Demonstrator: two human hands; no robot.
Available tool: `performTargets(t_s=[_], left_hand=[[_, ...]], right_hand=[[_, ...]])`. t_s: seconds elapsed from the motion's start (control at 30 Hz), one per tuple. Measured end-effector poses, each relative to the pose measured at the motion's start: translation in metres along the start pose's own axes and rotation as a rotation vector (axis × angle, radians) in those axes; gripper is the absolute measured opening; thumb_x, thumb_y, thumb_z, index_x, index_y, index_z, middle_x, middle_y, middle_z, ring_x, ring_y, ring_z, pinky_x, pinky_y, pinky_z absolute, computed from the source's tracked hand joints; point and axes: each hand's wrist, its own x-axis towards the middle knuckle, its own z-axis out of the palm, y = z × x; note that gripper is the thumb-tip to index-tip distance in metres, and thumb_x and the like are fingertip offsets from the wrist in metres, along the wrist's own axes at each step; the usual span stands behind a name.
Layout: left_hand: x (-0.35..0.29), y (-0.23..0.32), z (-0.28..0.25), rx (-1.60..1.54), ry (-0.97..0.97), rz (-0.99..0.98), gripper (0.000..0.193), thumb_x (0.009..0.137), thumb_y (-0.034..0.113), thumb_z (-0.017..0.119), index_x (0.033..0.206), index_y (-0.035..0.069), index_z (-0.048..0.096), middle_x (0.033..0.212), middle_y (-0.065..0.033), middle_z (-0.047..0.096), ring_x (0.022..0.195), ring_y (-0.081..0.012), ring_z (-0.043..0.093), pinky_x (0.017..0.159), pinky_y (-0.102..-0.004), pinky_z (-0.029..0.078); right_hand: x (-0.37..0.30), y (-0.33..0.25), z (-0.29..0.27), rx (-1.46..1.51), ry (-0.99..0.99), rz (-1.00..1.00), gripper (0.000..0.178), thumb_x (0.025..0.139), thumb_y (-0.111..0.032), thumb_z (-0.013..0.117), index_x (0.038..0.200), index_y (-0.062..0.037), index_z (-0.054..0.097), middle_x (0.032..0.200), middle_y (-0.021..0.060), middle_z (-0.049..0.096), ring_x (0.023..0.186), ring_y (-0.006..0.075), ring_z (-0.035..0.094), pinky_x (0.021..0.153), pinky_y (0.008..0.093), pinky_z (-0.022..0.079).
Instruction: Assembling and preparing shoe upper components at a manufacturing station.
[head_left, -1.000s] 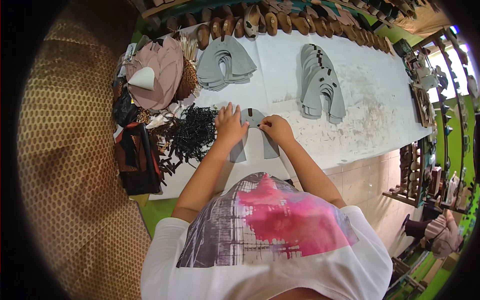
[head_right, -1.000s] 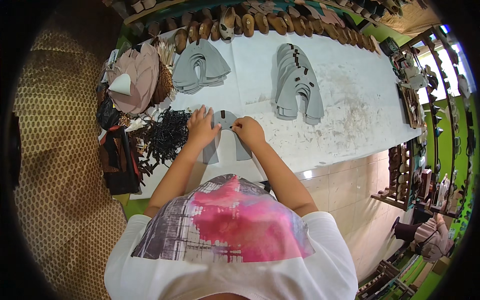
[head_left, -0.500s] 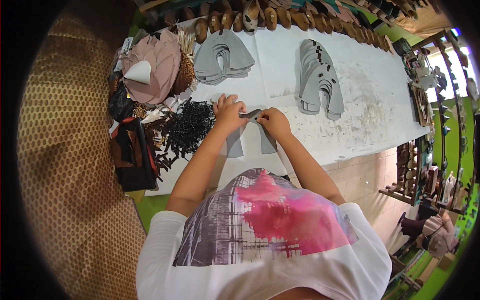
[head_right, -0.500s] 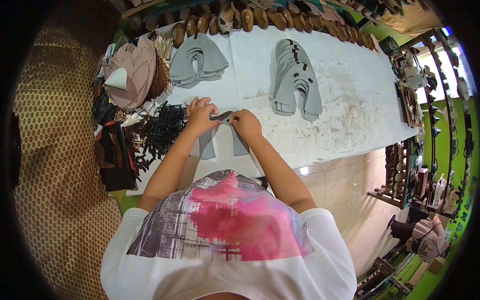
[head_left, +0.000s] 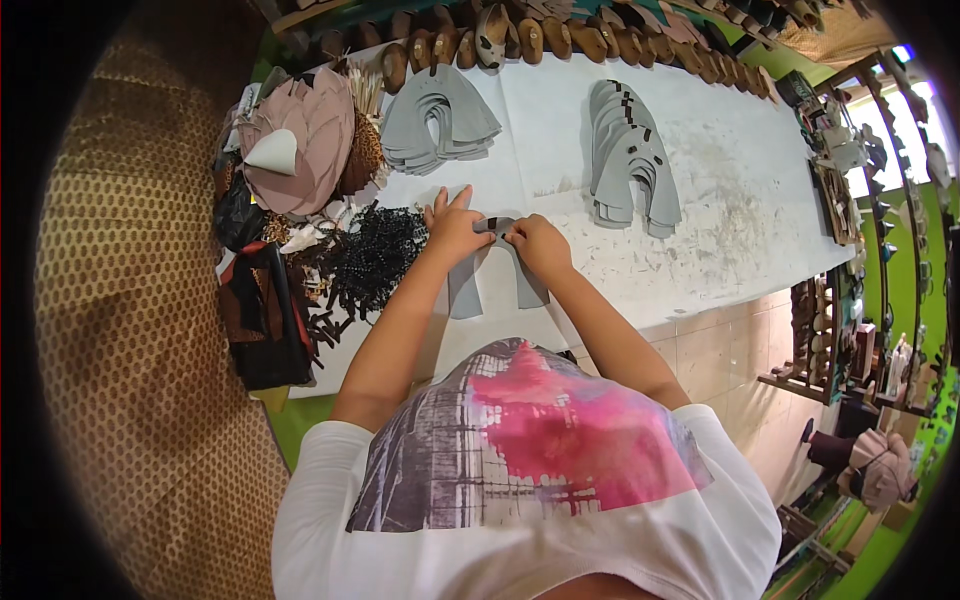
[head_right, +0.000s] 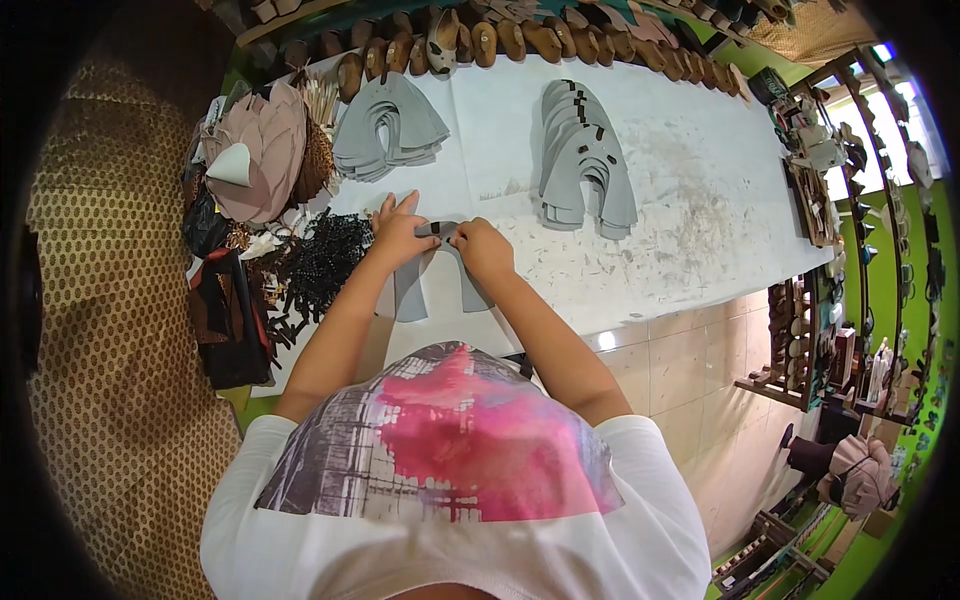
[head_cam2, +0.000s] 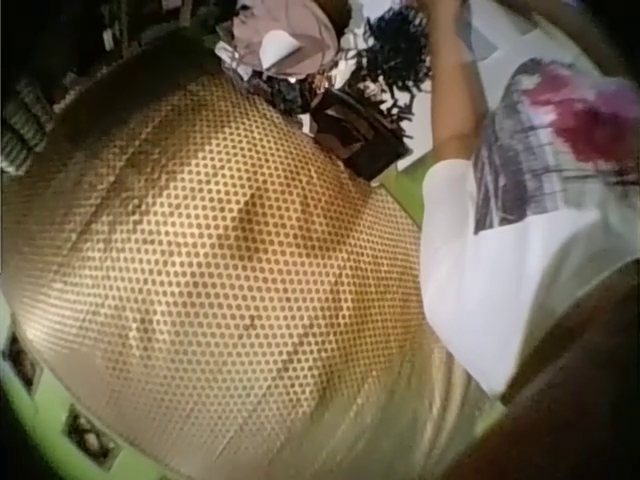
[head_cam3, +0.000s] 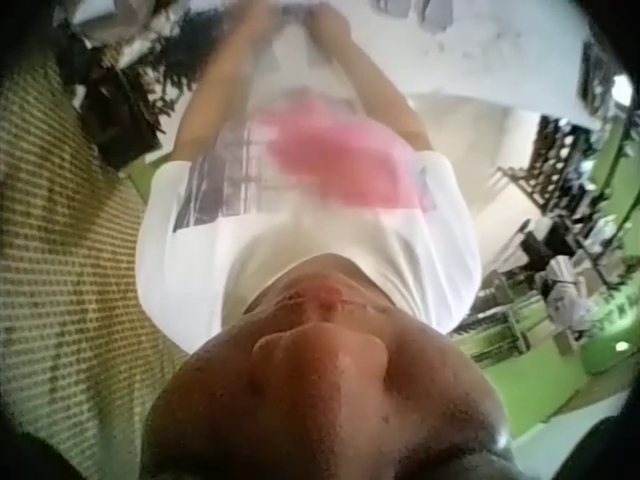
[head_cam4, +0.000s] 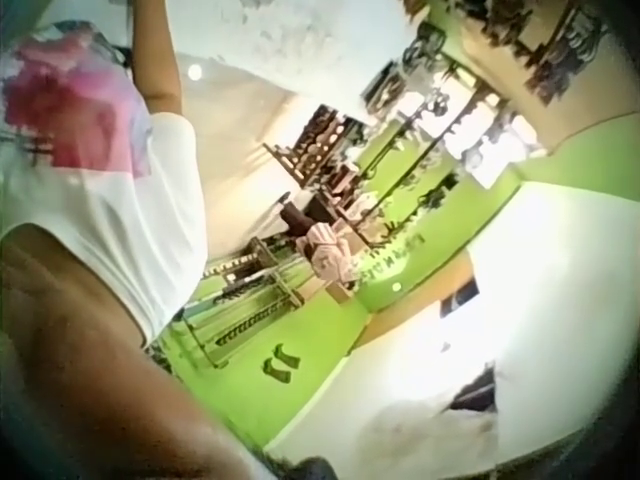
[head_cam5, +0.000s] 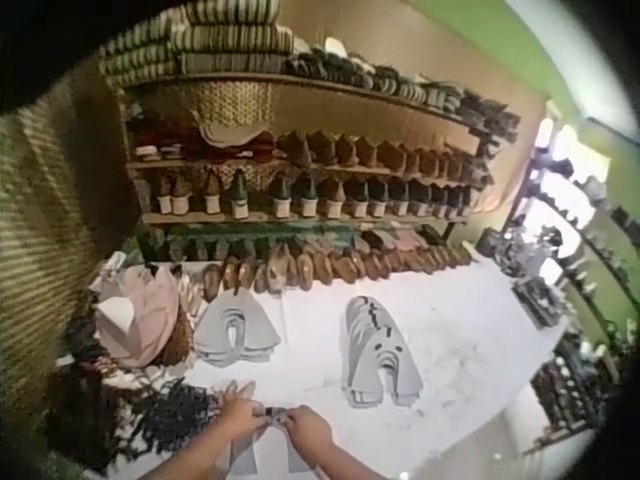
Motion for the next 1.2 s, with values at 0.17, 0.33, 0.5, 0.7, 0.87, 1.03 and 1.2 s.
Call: performTargets(t_s=[0.17, 0.33, 0.5, 0.7, 0.87, 1.03, 1.2], left_hand=[[0.0, 0.001, -0.002, 0.08, -0.062, 0.027, 0.043, 0.062, 0.043, 0.073, 0.094, 0.014, 0.07, 0.145, -0.01, 0.026, 0.132, -0.0418, 0.014, 0.102, -0.0595, 0.012], [-0.003, 0.003, 0.008, 0.09, -0.045, 0.026, 0.04, 0.065, 0.042, 0.07, 0.092, 0.012, 0.07, 0.145, -0.0105, 0.027, 0.132, -0.0417, 0.015, 0.101, -0.0602, 0.015], [-0.004, 0.007, 0.015, 0.101, -0.03, -0.017, 0.041, 0.069, 0.041, 0.067, 0.089, 0.005, 0.069, 0.144, -0.0114, 0.028, 0.131, -0.0406, 0.018, 0.1, -0.0607, 0.018], [-0.003, 0.011, 0.015, 0.076, -0.051, -0.037, 0.043, 0.073, 0.04, 0.064, 0.088, 0.0, 0.067, 0.144, -0.0115, 0.028, 0.131, -0.0399, 0.019, 0.099, -0.0606, 0.02], [-0.001, 0.012, 0.015, 0.098, -0.102, -0.02, 0.047, 0.076, 0.042, 0.062, 0.092, -0.002, 0.066, 0.145, -0.0079, 0.025, 0.133, -0.0382, 0.016, 0.1, -0.0607, 0.019], [-0.004, 0.005, 0.012, 0.095, -0.098, 0.018, 0.048, 0.076, 0.042, 0.062, 0.095, -0.001, 0.066, 0.146, -0.0069, 0.024, 0.134, -0.0378, 0.013, 0.1, -0.0618, 0.015], [-0.005, 0.011, 0.005, 0.107, -0.166, 0.027, 0.054, 0.077, 0.05, 0.059, 0.099, 0.001, 0.066, 0.147, -0.0088, 0.021, 0.135, -0.0376, 0.009, 0.101, -0.0621, 0.01]], right_hand=[[-0.008, -0.003, 0.006, -0.146, 0.078, -0.104, 0.015, 0.08, -0.021, 0.058, 0.082, -0.0059, 0.06, 0.084, 0.0096, 0.056, 0.079, 0.0288, 0.058, 0.065, 0.0386, 0.048], [-0.014, 0.003, 0.014, -0.315, 0.172, -0.337, 0.012, 0.081, -0.02, 0.056, 0.082, -0.0076, 0.058, 0.081, 0.007, 0.055, 0.074, 0.0261, 0.058, 0.061, 0.0377, 0.047], [-0.02, 0.009, 0.006, -0.438, 0.138, -0.479, 0.016, 0.08, -0.024, 0.057, 0.087, -0.0103, 0.06, 0.082, 0.0043, 0.055, 0.071, 0.0231, 0.056, 0.059, 0.0368, 0.046], [-0.036, 0.008, 0.003, -0.516, 0.177, -0.495, 0.029, 0.079, -0.032, 0.059, 0.102, -0.0146, 0.062, 0.09, 0.0016, 0.053, 0.076, 0.0201, 0.054, 0.064, 0.0356, 0.043], [-0.038, 0.001, 0.007, -0.513, 0.171, -0.389, 0.036, 0.077, -0.036, 0.061, 0.106, -0.0143, 0.061, 0.091, 0.001, 0.053, 0.079, 0.0194, 0.053, 0.063, 0.0363, 0.042], [-0.044, -0.006, 0.009, -0.506, 0.174, -0.331, 0.037, 0.076, -0.035, 0.062, 0.107, -0.0147, 0.061, 0.096, 0.0016, 0.053, 0.084, 0.0196, 0.052, 0.067, 0.0363, 0.041], [-0.053, 0.003, 0.016, -0.487, 0.307, -0.348, 0.036, 0.077, -0.032, 0.061, 0.109, -0.0162, 0.06, 0.107, 0.0031, 0.051, 0.097, 0.0212, 0.047, 0.079, 0.0375, 0.038]])
